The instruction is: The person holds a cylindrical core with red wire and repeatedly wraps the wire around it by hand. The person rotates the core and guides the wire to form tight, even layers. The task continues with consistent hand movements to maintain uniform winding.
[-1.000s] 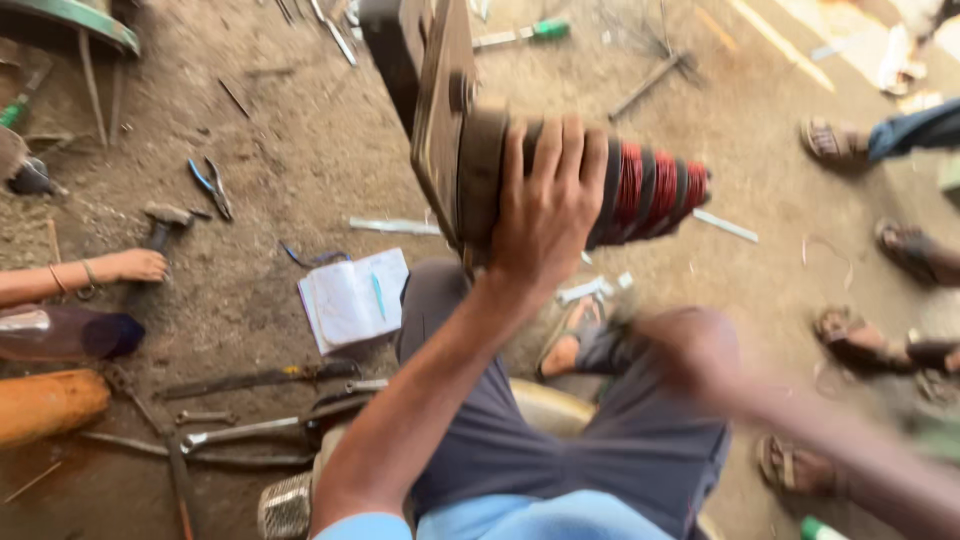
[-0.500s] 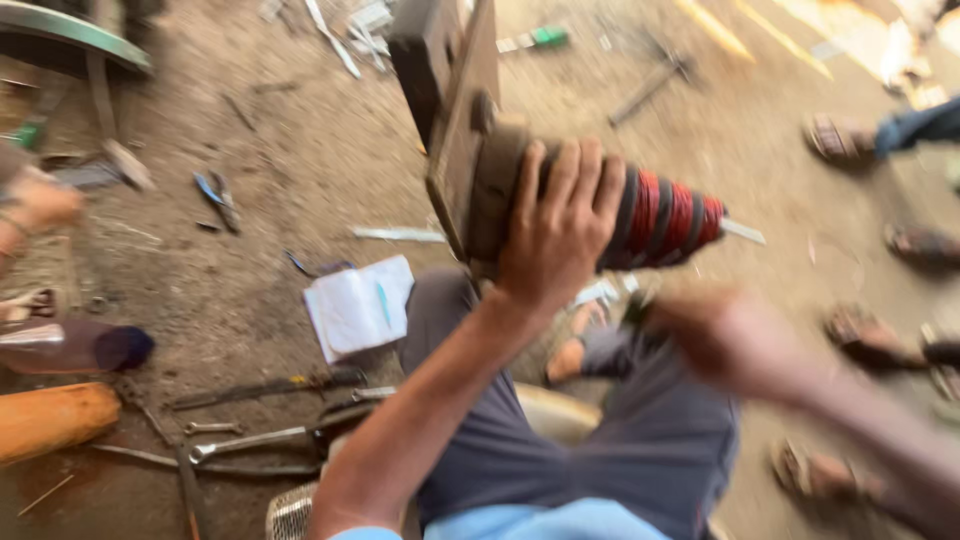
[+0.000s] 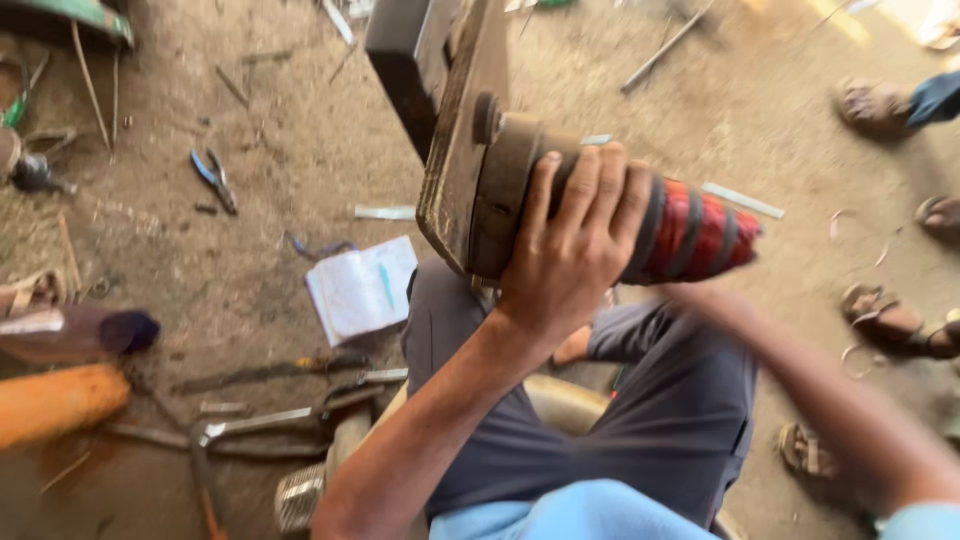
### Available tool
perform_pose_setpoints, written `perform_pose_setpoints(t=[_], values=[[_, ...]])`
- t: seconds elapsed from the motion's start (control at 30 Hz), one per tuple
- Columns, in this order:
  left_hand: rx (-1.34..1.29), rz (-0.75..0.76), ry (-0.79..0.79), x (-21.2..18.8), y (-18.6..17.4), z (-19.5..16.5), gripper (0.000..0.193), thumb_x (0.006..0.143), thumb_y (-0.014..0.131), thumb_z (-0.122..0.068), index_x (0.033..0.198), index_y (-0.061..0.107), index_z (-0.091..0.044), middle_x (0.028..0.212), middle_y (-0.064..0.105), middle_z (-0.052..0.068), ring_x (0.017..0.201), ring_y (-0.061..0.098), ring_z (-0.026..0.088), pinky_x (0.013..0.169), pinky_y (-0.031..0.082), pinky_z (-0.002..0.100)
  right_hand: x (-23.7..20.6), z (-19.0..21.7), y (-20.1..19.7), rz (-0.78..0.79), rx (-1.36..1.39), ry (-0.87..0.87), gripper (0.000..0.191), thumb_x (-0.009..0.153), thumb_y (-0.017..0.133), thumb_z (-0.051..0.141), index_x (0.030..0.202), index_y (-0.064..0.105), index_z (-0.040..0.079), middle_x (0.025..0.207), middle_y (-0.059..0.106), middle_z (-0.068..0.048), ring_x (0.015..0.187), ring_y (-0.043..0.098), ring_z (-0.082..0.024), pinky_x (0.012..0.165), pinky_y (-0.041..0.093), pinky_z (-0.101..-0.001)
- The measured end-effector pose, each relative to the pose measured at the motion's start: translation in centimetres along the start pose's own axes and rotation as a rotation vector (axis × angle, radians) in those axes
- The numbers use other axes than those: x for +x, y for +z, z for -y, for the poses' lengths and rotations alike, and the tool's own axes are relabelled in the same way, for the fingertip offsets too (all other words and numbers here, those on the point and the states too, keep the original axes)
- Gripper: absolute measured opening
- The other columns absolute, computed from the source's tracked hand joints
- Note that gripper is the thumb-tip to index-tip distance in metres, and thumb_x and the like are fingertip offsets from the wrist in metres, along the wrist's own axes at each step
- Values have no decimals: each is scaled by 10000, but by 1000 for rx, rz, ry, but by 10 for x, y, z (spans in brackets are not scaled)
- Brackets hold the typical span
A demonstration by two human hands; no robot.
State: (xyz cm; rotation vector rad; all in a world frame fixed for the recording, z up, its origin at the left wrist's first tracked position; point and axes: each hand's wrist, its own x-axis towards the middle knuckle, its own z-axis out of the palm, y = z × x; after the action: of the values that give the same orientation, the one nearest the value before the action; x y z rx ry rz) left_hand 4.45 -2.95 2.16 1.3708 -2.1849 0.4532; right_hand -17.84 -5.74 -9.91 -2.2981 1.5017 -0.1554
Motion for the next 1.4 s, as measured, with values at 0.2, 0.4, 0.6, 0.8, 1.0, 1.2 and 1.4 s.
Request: perform_pose_setpoints(t=[0.2,0.4,0.6,0.8,1.0,1.2,1.4], values=[[88,46,-33,31,19,-9,388,974,620,-241,1331,607,-90,1361,618,96,1332,540,250,1200,392,488,-74,64,-124,325,247,-108,354,719,686,29,1052,742,135,982,765,-143,869,728,-308,756,557,-417],[-6,-47,121,8,2,-18,384,1001,593,-234,1346,615,-67,1385,617,127,1346,546,276,1214,377,490,8,-20,-194,-219,-228,-242,220,935,589,-28,1014,752,96,980,735,-96,850,708,-264,705,554,-380],[-51,-22,26,2,-8,0,385,1004,575,-208,1355,626,-57,1372,615,130,1326,548,286,1187,375,519,-29,47,-20,6,523,158,298,789,722,103,1075,686,28,1013,724,-117,954,675,-258,830,529,-431],[-3,20,27,18,-2,-2,434,953,569,-188,1369,622,-78,1397,612,128,1346,543,270,1208,369,499,-60,31,-183,187,-78,-261,367,725,676,32,1065,756,144,847,756,-98,638,724,-292,557,562,-405],[-69,-27,78,1,-7,-5,412,1000,563,-230,1376,620,-71,1416,607,134,1367,536,273,1224,340,492,40,7,-114,-115,-179,-217,170,831,758,206,969,720,114,893,741,-78,803,715,-258,677,565,-380],[-18,-16,-53,16,17,18,393,999,547,-229,1352,614,-69,1376,624,135,1367,534,283,1236,323,511,-77,-21,27,246,83,-153,321,775,670,56,1091,711,100,932,727,-129,873,704,-288,803,571,-333],[-117,12,-45,39,32,37,603,781,695,-29,1374,583,-44,1384,615,167,1329,535,330,1209,306,529,-121,-21,1,-101,881,38,265,1021,561,54,1257,607,-57,976,616,-60,878,574,-149,758,485,-343]])
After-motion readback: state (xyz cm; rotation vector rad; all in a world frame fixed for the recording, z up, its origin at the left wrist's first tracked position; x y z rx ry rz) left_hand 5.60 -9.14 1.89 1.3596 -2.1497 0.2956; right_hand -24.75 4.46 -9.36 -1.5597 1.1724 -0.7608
